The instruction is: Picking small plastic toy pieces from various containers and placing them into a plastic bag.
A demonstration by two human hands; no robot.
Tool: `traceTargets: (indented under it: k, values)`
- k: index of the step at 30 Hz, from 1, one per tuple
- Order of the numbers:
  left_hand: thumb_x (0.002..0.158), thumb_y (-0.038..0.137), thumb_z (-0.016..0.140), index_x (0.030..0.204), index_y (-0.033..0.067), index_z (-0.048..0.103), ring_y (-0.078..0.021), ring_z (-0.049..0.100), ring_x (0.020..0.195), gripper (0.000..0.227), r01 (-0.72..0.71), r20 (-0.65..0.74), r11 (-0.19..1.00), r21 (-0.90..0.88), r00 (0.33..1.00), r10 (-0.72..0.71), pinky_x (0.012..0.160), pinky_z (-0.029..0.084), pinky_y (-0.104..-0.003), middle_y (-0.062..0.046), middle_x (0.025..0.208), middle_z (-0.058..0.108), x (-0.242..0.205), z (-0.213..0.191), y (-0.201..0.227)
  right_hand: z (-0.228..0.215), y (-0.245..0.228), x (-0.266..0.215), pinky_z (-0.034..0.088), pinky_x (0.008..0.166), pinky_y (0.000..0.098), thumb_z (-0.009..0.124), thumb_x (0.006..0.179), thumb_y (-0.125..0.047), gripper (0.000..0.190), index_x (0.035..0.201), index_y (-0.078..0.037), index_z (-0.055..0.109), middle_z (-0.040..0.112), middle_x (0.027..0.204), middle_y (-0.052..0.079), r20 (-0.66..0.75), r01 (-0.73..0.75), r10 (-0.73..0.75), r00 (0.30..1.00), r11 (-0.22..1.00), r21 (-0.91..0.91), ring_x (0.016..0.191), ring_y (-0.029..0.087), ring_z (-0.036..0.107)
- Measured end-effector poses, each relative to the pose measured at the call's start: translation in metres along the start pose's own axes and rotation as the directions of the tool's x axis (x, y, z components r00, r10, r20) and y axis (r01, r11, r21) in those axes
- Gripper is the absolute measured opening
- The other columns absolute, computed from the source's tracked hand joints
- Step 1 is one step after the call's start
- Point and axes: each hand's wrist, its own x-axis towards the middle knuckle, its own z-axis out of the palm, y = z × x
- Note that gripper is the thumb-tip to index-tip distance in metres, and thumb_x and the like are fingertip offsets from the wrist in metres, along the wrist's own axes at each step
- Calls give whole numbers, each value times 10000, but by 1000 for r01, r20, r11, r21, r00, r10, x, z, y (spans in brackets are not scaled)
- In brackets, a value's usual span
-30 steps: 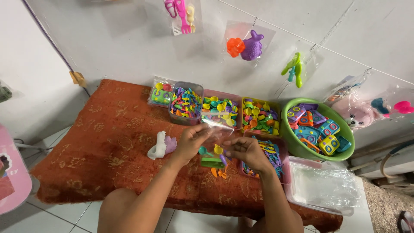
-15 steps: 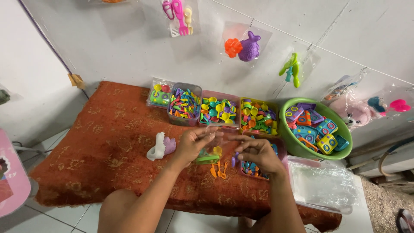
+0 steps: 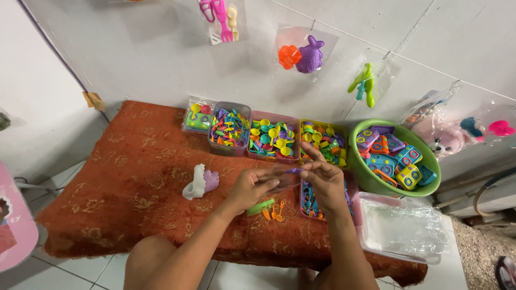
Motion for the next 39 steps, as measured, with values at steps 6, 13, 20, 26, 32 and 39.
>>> traceTargets:
  k: [6,13,20,26,32,39]
  values:
    - [880,31,746,1204,-60,709,-206,719,941,338,4,23,1000,10,1000,-4,823,614,-346,-210,1031,774,-6,4,1,4,5,-1,430,1050,480,743,840,124,79,909,85,744,574,1435,280,-27,-82,82,996,996,-28,1340,368,548]
    - [881,40,745,1162,-25,742,-183,716,939,289,4,27,1000,24,1000,-5,811,609,-331,-188,1005,782,-1,-4,-9,-2,14,-3,501,946,437,746,820,140,79,894,115,742,608,1392,290,-55,-172,170,984,985,-23,1290,366,588]
    - [879,3,730,1213,-63,701,-225,713,972,341,57,18,998,-39,998,-56,834,612,-354,-227,1087,757,0,-5,-9,5,10,-3,485,1014,486,777,830,80,83,902,113,751,628,1363,269,-70,-214,206,976,967,-136,1311,374,567]
    - [881,-8,720,1204,-74,695,-237,729,947,331,54,-35,992,-112,998,-58,814,629,-369,-224,1066,757,3,2,-6,18,-4,-4,450,1054,549,773,864,28,279,1127,80,694,587,1407,260,-66,-72,50,997,916,-394,1356,417,516]
    - [909,-29,645,1230,-80,665,-261,742,959,326,48,-3,971,-233,999,-49,830,632,-366,-207,1104,743,10,-5,0,102,-126,-34,599,994,493,624,905,19,306,1204,-22,576,645,1248,227,284,469,-374,883,698,-542,1141,350,696]
    - [874,-21,690,1217,-129,642,-306,740,949,363,39,-126,952,-305,989,-80,766,668,-400,-236,1087,728,14,2,4,24,-69,-200,638,673,346,605,728,0,252,819,185,751,811,769,336,-364,-723,628,688,636,-270,674,340,795]
